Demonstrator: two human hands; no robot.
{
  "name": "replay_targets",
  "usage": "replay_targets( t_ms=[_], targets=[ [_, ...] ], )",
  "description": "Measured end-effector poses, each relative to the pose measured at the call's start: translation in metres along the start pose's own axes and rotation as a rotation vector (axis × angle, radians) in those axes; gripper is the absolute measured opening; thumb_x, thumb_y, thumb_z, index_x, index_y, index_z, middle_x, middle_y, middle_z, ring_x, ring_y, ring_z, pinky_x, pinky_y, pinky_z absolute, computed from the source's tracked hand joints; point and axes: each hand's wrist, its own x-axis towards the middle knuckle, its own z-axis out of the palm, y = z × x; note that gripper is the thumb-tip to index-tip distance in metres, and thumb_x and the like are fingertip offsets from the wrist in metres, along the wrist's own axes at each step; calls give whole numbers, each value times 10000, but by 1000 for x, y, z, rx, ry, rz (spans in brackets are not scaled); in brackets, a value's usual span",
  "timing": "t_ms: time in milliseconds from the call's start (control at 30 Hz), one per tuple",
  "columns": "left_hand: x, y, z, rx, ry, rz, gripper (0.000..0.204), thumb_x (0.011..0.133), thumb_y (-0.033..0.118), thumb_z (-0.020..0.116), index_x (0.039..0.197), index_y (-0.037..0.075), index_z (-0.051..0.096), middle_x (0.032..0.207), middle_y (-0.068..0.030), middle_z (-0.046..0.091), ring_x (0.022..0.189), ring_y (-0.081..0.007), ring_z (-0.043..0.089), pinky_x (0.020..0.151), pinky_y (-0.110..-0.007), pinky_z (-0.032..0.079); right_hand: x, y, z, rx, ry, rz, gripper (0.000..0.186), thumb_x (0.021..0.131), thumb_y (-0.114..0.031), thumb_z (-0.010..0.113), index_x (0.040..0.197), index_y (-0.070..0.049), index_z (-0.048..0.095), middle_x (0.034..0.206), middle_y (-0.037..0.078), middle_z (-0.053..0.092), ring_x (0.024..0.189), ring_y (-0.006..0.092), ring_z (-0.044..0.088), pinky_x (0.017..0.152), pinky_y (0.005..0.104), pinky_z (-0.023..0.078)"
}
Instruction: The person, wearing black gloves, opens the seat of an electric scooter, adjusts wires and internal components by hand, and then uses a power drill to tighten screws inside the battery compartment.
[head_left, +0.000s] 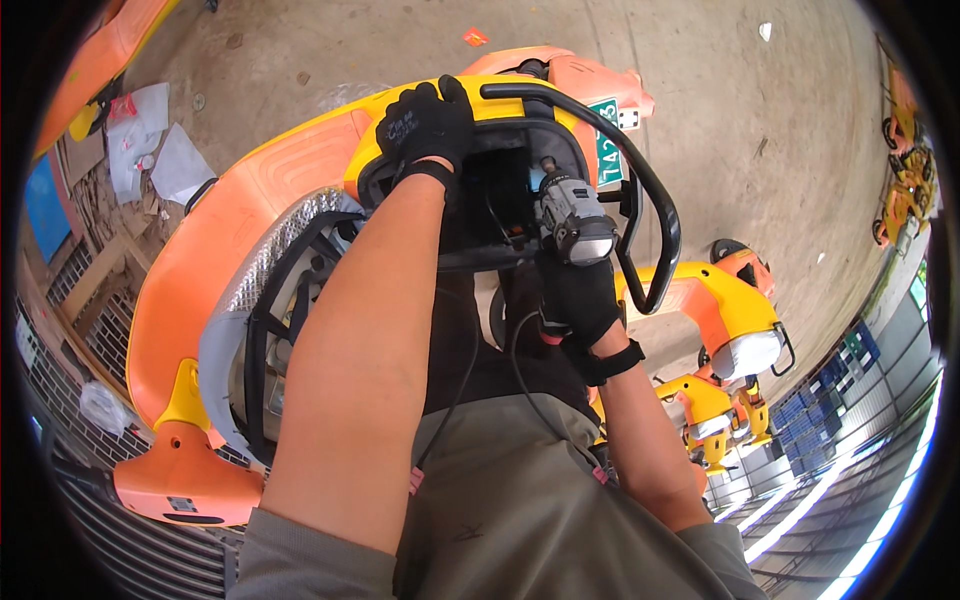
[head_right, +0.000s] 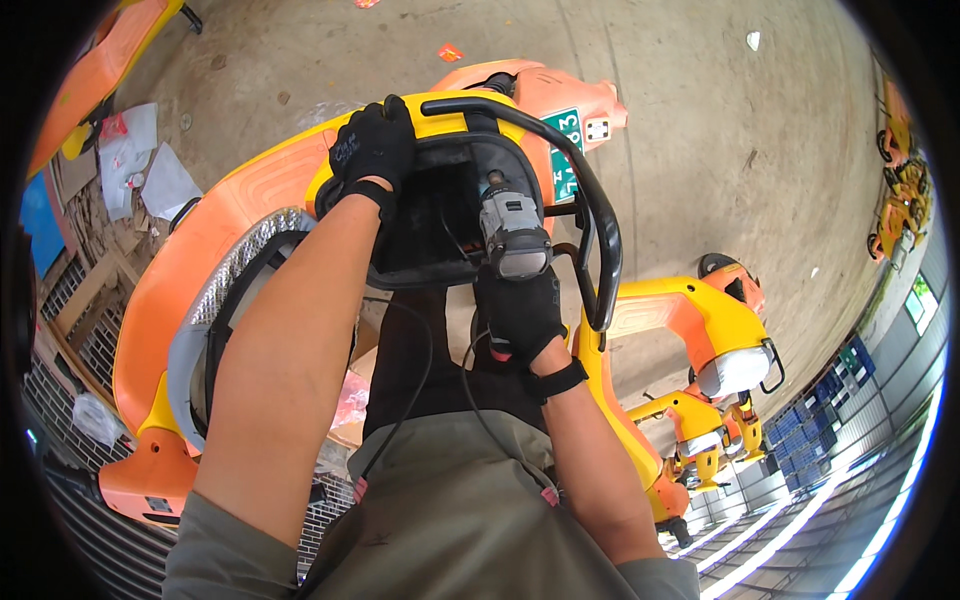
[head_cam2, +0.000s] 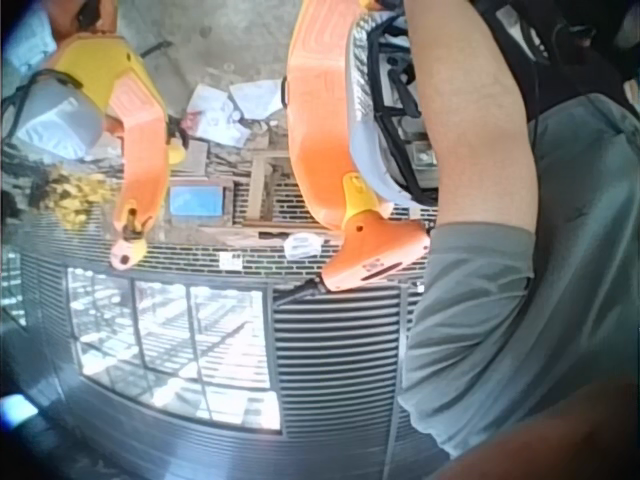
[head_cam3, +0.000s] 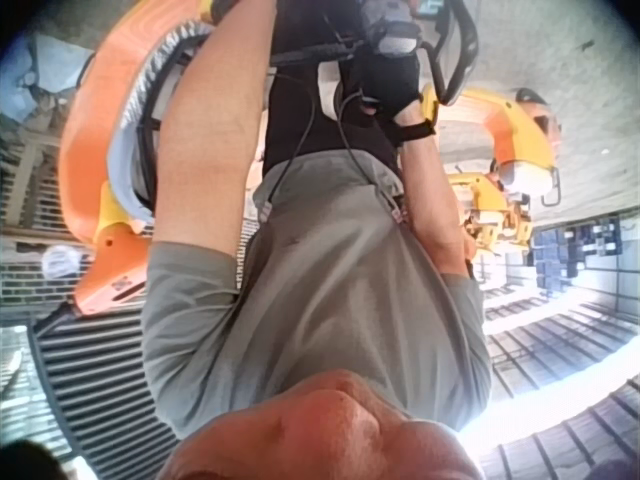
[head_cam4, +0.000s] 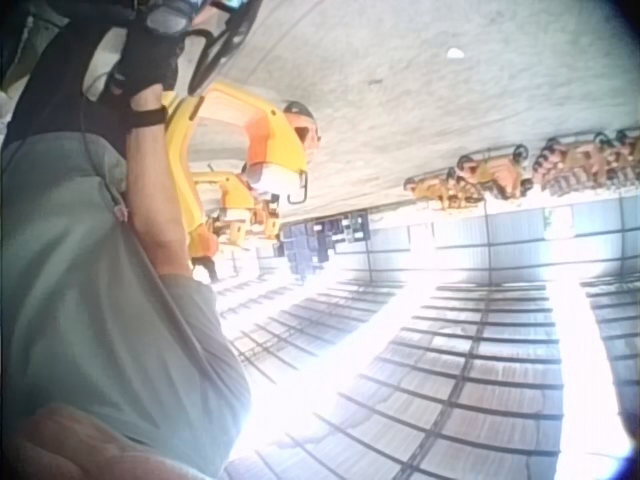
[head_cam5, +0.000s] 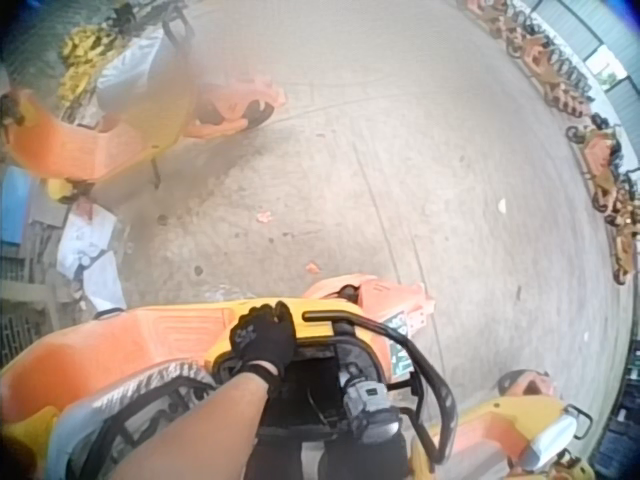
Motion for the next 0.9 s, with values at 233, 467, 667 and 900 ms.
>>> replay_targets(
  t_ms=[233,467,667,900],
  targets=[
    [0,4,3,5,17,13,563,912,485,319,1088,59,643,1122,-169,631,1053,-342,591,897,-447,449,1,-2,4,145,61,14,237,833,-258,585,969,-66,607,898,150,631,856,345,615,719,428,500],
    [2,-1,4,23,12,3,552,913,486,330,1089,68,644,1122,-165,633,1050,-334,594,895,-448,449,9,-13,-11,172,-105,341,288,826,-258,590,1034,-60,588,942,173,626,889,355,602,761,430,486],
    [1,0,1,21,10,-7,553,915,487,316,1074,75,648,1106,-163,637,1037,-334,598,889,-456,448,8,9,1,83,89,52,365,798,-286,634,1071,-50,572,942,164,628,900,339,608,759,415,493],
    [3,0,8,25,15,20,547,919,484,310,1056,77,650,1075,-168,643,1005,-339,609,871,-453,457,7,7,-3,-69,172,-87,247,842,-234,577,1008,-52,598,965,164,637,915,358,605,783,421,486]
  ],
)
